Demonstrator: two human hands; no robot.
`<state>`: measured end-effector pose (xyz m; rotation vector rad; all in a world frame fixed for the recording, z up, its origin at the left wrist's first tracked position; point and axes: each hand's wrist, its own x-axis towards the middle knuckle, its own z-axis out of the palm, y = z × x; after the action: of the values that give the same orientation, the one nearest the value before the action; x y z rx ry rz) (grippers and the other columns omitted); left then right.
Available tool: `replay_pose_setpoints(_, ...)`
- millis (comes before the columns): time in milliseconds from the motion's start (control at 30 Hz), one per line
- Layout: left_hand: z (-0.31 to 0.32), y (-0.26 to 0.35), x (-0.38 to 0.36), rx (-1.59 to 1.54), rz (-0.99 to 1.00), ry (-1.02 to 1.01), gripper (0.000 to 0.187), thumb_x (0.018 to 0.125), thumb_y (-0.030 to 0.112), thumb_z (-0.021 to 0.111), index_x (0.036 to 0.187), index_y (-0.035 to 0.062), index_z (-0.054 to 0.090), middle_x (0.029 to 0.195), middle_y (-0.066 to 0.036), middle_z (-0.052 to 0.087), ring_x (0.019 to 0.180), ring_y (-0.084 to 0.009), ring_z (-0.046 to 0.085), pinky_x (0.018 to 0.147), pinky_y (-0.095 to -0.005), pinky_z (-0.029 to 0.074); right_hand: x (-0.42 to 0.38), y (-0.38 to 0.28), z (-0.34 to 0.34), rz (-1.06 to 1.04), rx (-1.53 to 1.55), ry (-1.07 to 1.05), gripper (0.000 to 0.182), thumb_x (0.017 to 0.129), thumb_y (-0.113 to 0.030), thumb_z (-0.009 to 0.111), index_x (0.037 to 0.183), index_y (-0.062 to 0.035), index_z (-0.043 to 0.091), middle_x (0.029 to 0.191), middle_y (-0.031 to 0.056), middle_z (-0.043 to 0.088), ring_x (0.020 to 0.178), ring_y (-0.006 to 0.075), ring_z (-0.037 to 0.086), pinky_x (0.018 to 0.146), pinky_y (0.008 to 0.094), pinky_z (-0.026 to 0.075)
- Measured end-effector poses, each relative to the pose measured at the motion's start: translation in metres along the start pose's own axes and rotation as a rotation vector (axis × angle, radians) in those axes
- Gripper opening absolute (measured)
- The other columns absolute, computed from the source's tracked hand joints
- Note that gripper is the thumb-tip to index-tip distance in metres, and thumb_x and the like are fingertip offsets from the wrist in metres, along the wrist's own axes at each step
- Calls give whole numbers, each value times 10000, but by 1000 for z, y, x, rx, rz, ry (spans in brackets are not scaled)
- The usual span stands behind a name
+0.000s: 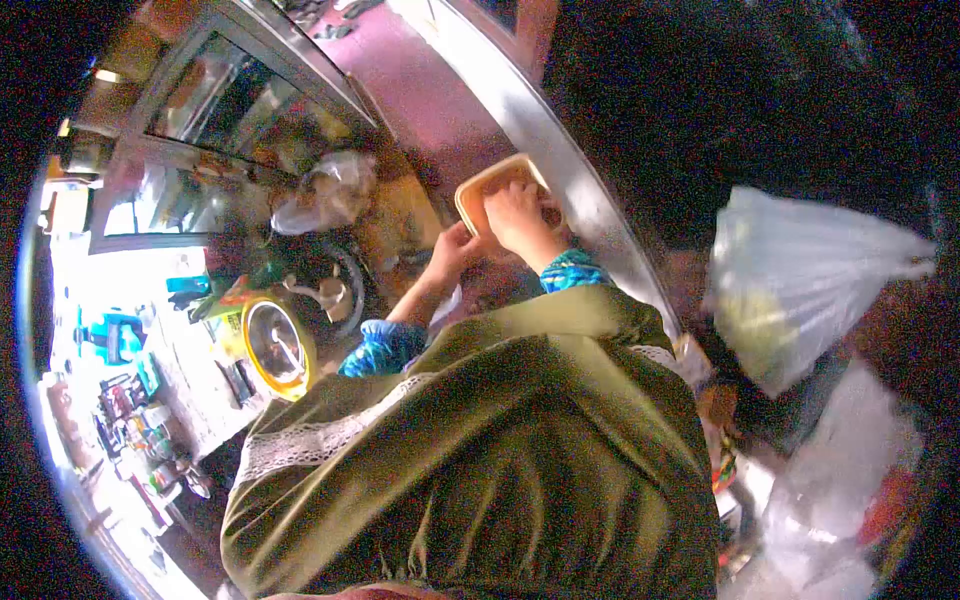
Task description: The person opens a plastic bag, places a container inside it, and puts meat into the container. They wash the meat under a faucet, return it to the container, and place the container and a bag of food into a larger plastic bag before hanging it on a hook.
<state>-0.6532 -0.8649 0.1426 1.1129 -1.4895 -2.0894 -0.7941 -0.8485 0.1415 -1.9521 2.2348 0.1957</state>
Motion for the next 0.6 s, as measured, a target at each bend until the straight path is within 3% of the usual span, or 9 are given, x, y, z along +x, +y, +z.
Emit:
replay_pose_setpoints(67, -5, -4, 23, -88, 13, 33, 235, 799, 117, 587, 992, -14, 556, 890, -57, 611, 772, -113, 550, 677, -265, 463, 26, 11, 0, -59, 46, 20, 240, 820, -164, 405, 866, -90, 628, 935, 123, 615, 962, 289, 534, 824, 433, 411)
replay_pose_setpoints(200, -14, -14, 70, -35, 113, 113, 285, 838, 137, 566, 1074, -20, 530, 923, -45, 613, 808, -101, 548, 726, -253, 456, 74, 38, -27, -247, 212, 36, 183, 766, -158, 491, 915, -98, 579, 808, 175, 610, 804, 346, 586, 714, 444, 455)
replay_pose_setpoints(233, -13, -16, 81, 41, 108, 169, 306, 834, 145, 573, 1088, -18, 527, 936, -46, 613, 824, -101, 547, 739, -254, 454, 91, 44, -24, -284, 218, 99, 204, 815, -164, 428, 866, -102, 616, 786, 175, 624, 737, 334, 613, 658, 443, 478)
replay_pose_setpoints(300, -10, -6, 106, 107, 100, 257, 326, 829, 153, 581, 1103, -16, 525, 949, -47, 612, 840, -101, 547, 751, -255, 451, 109, 56, -54, -315, 279, -8, 220, 750, -140, 501, 952, -105, 584, 793, 187, 614, 792, 348, 597, 705, 452, 462)
replay_pose_setpoints(400, 8, 30, 127, -141, 108, 340, 271, 814, 52, 543, 1072, -27, 540, 953, -66, 613, 864, -132, 553, 775, -279, 452, 144, 72, -85, -393, 380, 11, 237, 756, -146, 497, 964, -118, 606, 820, 179, 621, 791, 344, 596, 727, 431, 467)
replay_pose_setpoints(533, 7, 33, 168, -182, 187, 429, 288, 802, 89, 570, 1064, -25, 547, 943, -67, 617, 848, -129, 561, 758, -272, 456, 204, 102, -79, -542, 365, -20, 242, 752, -130, 525, 973, -113, 620, 856, 172, 622, 796, 340, 596, 737, 419, 472)
replay_pose_setpoints(600, 5, 48, 178, -55, 226, 465, 294, 793, 121, 588, 1047, -24, 557, 923, -70, 624, 831, -122, 565, 744, -268, 458, 222, 117, -95, -590, 577, 80, 228, 751, -109, 554, 970, -96, 620, 854, 176, 621, 803, 332, 598, 748, 403, 475)
